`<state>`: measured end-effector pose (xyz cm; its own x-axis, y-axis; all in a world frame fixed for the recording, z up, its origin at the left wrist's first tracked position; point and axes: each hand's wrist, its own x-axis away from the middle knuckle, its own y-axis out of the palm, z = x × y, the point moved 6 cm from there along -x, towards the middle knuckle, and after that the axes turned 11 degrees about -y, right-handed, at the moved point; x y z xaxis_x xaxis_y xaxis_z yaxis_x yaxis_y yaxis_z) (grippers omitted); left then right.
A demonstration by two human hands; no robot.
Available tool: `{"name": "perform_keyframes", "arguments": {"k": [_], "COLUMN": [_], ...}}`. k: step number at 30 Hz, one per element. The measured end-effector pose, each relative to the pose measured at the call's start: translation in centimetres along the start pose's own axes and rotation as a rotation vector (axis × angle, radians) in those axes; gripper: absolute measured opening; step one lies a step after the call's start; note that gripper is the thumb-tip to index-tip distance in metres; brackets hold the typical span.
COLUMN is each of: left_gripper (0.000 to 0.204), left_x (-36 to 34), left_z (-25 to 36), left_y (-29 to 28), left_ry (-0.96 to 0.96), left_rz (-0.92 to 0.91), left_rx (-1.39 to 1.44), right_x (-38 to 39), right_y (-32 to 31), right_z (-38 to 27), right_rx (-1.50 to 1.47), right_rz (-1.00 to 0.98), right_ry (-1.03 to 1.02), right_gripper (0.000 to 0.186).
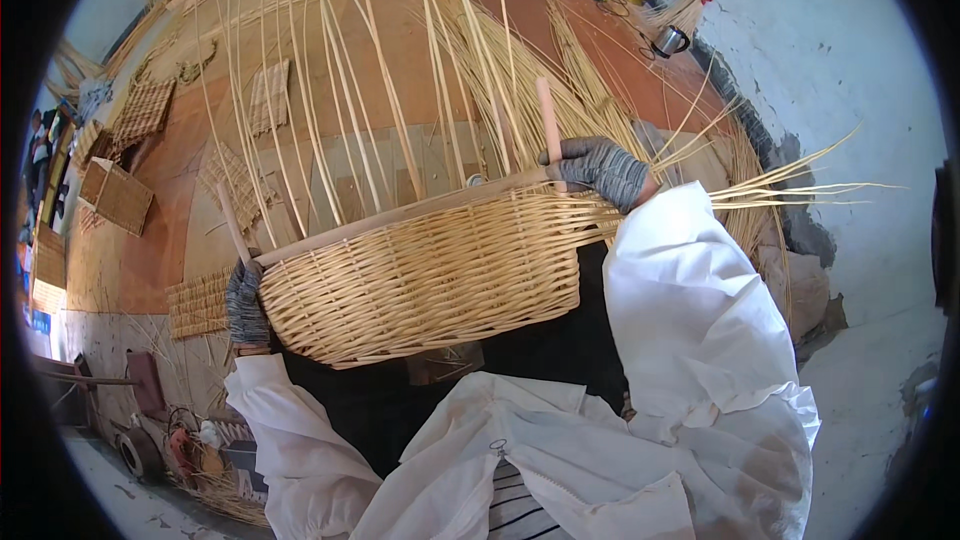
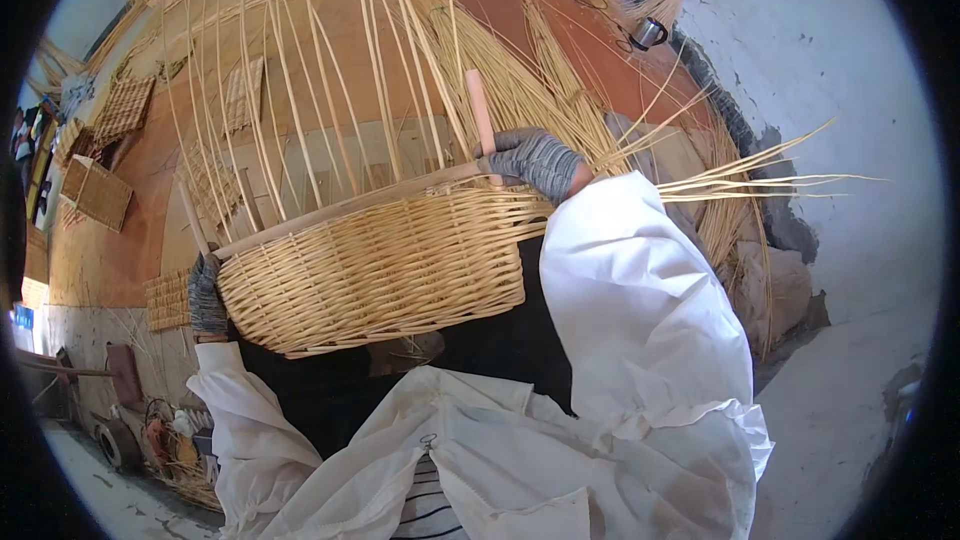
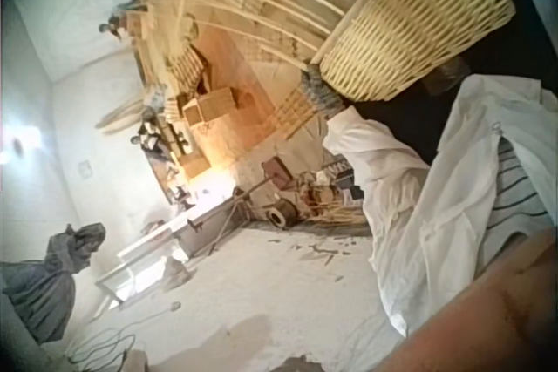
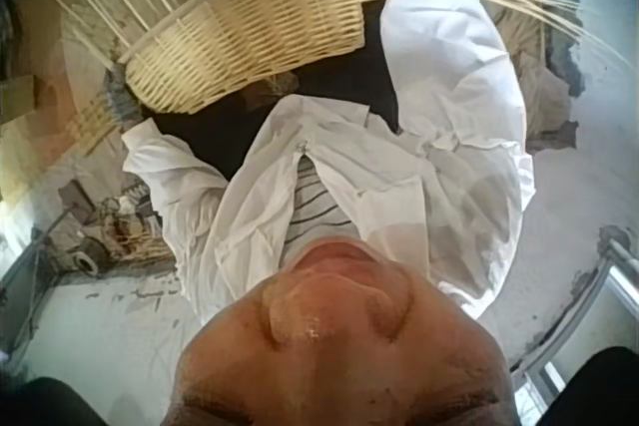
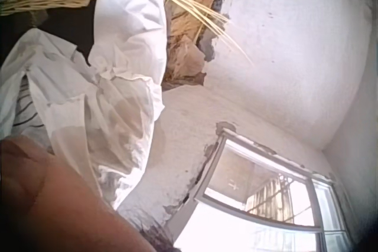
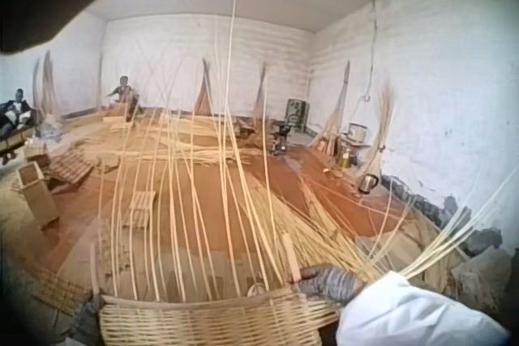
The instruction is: The recorder is weaving a large wicker basket using long thin wooden strips.
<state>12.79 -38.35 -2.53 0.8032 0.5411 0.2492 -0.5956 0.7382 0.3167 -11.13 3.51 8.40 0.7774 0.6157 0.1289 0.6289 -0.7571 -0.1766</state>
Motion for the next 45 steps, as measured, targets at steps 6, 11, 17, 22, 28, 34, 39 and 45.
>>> {"name": "perform_keyframes", "arguments": {"k": [6, 11, 17, 22, 28, 34, 39, 45], "left_gripper": [0.020, 0.018, 0.025, 0.027, 0.030, 0.030, 0.030, 0.031], "left_x": [-2.0, -1.1, -0.3, -1.6, -2.4, -1.8, -2.0, -1.7], "left_z": [-0.4, -0.3, -0.2, 0.1, 0.6, -1.1, -0.9, 1.2], "left_y": [-2.3, -0.8, 0.0, -1.7, -1.4, -2.6, -2.0, -0.9], "left_ry": [-0.003, 0.008, -0.095, -0.042, -0.019, -0.035, -0.067, -0.012], "left_rz": [-0.014, 0.117, 0.070, 0.068, 0.050, 0.076, 0.117, 0.171], "left_rx": [-0.112, -0.147, 0.068, -0.154, -0.349, -0.054, -0.186, -0.345], "right_x": [0.1, 0.0, 0.2, -1.0, -0.2, 0.1, -1.2, 0.0], "right_y": [-0.4, -0.2, 0.8, 0.2, -0.3, -0.5, 0.1, -0.2], "right_z": [0.0, -0.2, -1.1, 0.1, 0.6, 0.1, -0.7, 0.0], "right_rx": [0.236, 0.467, 0.120, 0.259, 0.533, -0.099, 0.604, 0.447], "right_rz": [0.170, 0.176, 0.049, 0.016, 0.001, 0.113, 0.017, 0.046], "right_ry": [0.013, -0.080, -0.039, -0.055, 0.036, 0.005, -0.122, -0.197], "right_gripper": [0.028, 0.025, 0.031, 0.022, 0.028, 0.036, 0.031, 0.026]}}
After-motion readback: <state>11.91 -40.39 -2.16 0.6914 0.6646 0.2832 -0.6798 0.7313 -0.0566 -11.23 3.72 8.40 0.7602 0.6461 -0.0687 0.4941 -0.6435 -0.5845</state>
